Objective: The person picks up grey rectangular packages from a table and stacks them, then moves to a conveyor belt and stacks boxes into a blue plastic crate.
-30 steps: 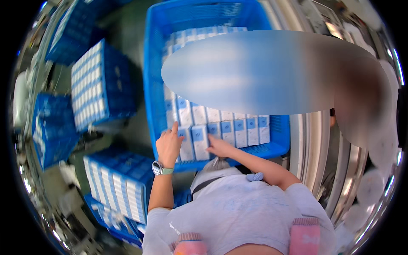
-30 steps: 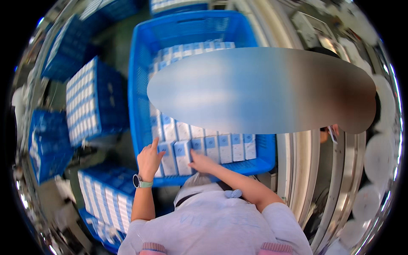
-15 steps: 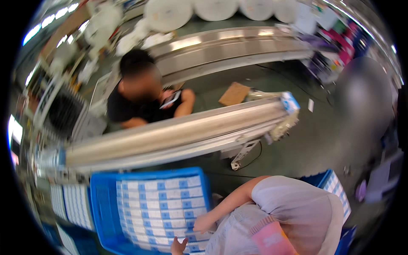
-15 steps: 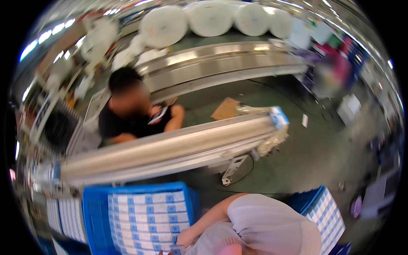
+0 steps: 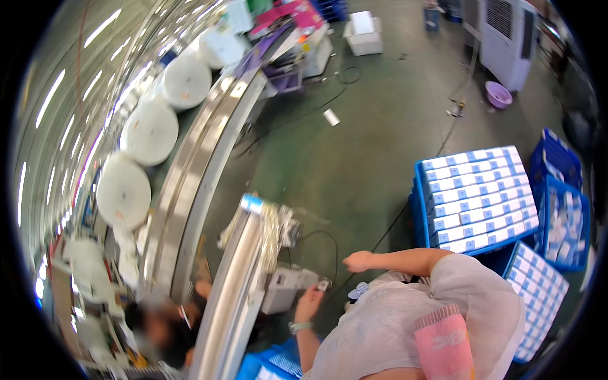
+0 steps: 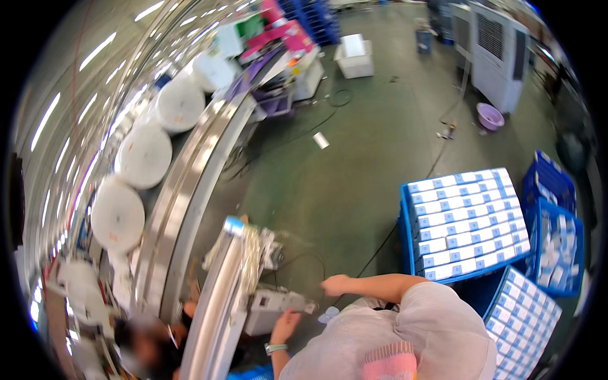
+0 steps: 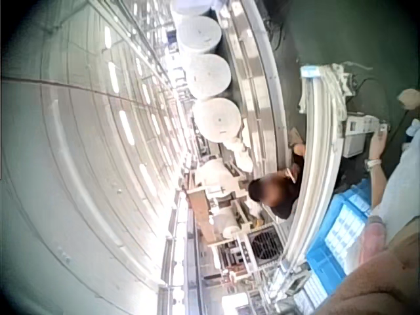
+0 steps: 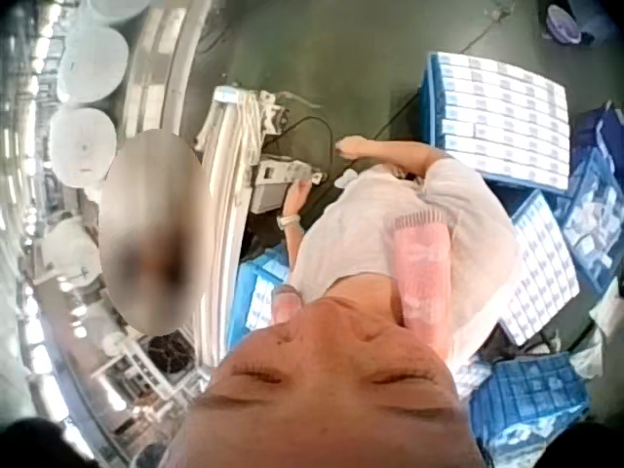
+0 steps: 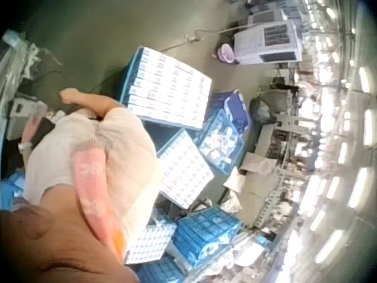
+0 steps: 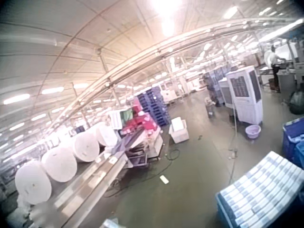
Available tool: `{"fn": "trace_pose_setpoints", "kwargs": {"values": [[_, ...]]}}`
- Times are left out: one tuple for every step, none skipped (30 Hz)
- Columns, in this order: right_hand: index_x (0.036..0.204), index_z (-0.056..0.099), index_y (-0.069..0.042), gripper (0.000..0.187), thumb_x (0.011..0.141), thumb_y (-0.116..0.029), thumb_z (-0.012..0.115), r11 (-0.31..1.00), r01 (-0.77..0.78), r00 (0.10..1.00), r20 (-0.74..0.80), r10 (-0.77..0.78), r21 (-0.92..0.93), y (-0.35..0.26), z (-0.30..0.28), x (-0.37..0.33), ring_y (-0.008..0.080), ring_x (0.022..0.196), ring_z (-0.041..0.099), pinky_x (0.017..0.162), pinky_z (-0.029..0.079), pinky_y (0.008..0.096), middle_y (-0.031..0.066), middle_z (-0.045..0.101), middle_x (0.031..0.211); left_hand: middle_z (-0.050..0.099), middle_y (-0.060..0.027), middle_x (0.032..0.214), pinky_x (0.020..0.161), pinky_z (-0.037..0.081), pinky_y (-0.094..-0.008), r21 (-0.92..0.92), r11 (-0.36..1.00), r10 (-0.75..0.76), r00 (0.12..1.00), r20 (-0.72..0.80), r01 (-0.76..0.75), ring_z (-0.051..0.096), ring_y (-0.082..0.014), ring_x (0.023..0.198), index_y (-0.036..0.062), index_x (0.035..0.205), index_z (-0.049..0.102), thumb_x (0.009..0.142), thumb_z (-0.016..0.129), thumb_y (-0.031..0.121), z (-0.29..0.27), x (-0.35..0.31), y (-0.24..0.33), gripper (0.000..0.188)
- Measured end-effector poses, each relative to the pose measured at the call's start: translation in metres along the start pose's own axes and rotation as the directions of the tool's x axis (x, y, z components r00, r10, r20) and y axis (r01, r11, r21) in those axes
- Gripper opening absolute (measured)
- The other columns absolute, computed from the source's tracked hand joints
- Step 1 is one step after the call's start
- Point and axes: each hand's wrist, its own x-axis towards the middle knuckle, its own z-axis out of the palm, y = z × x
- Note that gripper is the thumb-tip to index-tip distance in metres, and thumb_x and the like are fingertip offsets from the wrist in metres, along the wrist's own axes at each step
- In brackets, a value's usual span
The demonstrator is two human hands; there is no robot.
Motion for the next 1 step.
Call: {"fn": "trace_pose_setpoints", "kwargs": {"values": [[0.111, 0.063, -0.010, 0.033, 0.085, -0.025, 0.051, 1.000, -0.017, 0.999, -0.044, 0.019, 0.026, 0.0179, -0.0165, -0.0082, 0.0355, 0.094, 0.066, 0.078, 0.053, 0.0481, 0.0179, 0.068, 0.102, 0.068, -0.0179, 0.103, 0.085, 0.050, -0.0372, 0.187, 0.980, 0.055, 0.996, 0.072, -0.067, 0.066, -0.0264, 0.095, 0.0032, 0.127, 0.054, 0.090, 0.062, 0.036, 0.0256, 0.0301, -0.0003, 0.050]]}}
